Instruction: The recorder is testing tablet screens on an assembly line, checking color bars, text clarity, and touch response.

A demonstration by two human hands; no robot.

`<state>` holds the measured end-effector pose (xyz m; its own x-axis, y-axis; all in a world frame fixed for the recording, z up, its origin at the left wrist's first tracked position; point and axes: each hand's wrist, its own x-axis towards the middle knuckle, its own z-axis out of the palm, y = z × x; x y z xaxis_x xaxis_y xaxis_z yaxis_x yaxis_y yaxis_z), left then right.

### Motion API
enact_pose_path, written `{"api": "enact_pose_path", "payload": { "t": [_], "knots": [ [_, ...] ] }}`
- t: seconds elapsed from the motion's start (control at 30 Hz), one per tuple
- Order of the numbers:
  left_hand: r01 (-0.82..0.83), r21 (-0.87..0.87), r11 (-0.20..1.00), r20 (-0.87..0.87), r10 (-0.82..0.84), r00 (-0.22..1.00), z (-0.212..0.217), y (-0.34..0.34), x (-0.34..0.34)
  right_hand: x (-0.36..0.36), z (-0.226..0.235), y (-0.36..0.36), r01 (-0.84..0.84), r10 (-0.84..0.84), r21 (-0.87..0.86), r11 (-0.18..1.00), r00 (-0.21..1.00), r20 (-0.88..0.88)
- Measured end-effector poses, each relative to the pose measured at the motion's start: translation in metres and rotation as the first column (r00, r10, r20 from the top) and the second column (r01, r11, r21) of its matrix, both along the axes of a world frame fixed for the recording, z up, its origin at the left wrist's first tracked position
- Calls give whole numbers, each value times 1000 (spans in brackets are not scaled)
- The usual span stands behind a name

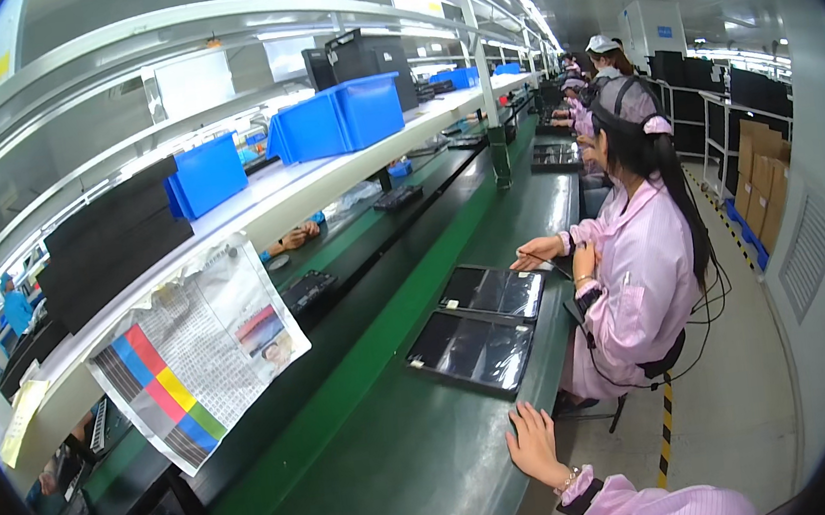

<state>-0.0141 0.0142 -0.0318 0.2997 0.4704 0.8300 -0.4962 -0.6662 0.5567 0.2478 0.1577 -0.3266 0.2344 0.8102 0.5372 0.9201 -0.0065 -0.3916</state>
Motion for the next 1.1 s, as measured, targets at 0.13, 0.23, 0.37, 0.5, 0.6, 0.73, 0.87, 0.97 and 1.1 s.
{"api": "enact_pose_path", "payload": {
  "t": [0.13,0.23,0.37,0.5,0.6,0.73,0.87,0.97,1.1],
  "knots": [
    [-204,-294,934,-260,127,957,0,-13,3,10,2,-5,11,8,91,996,979,-202],
    [-273,-473,838,-325,122,938,-34,10,-2,35,16,14,56,26,223,973,937,-348],
    [-357,-724,590,-354,126,927,-103,24,-18,91,63,86,7,27,190,982,984,-177],
    [-483,-758,437,-412,253,875,-146,5,-45,143,61,205,-32,33,35,999,999,-23],
    [-586,-738,335,-468,372,802,-152,-13,-50,154,90,267,5,-7,-495,869,1000,-1],
    [-573,-787,229,-439,444,781,-159,-27,-56,203,43,321,30,-239,-645,763,941,-239],
    [-624,-774,106,-536,413,736,-166,-30,-64,182,42,327,30,-187,-693,720,970,-153],
    [-600,-772,208,-503,376,778,-169,-19,-60,138,82,290,-124,-60,-757,641,976,-210],
    [-647,-728,226,-506,460,730,-208,4,-62,88,95,228,-417,264,-731,540,909,-323]
  ]
}}
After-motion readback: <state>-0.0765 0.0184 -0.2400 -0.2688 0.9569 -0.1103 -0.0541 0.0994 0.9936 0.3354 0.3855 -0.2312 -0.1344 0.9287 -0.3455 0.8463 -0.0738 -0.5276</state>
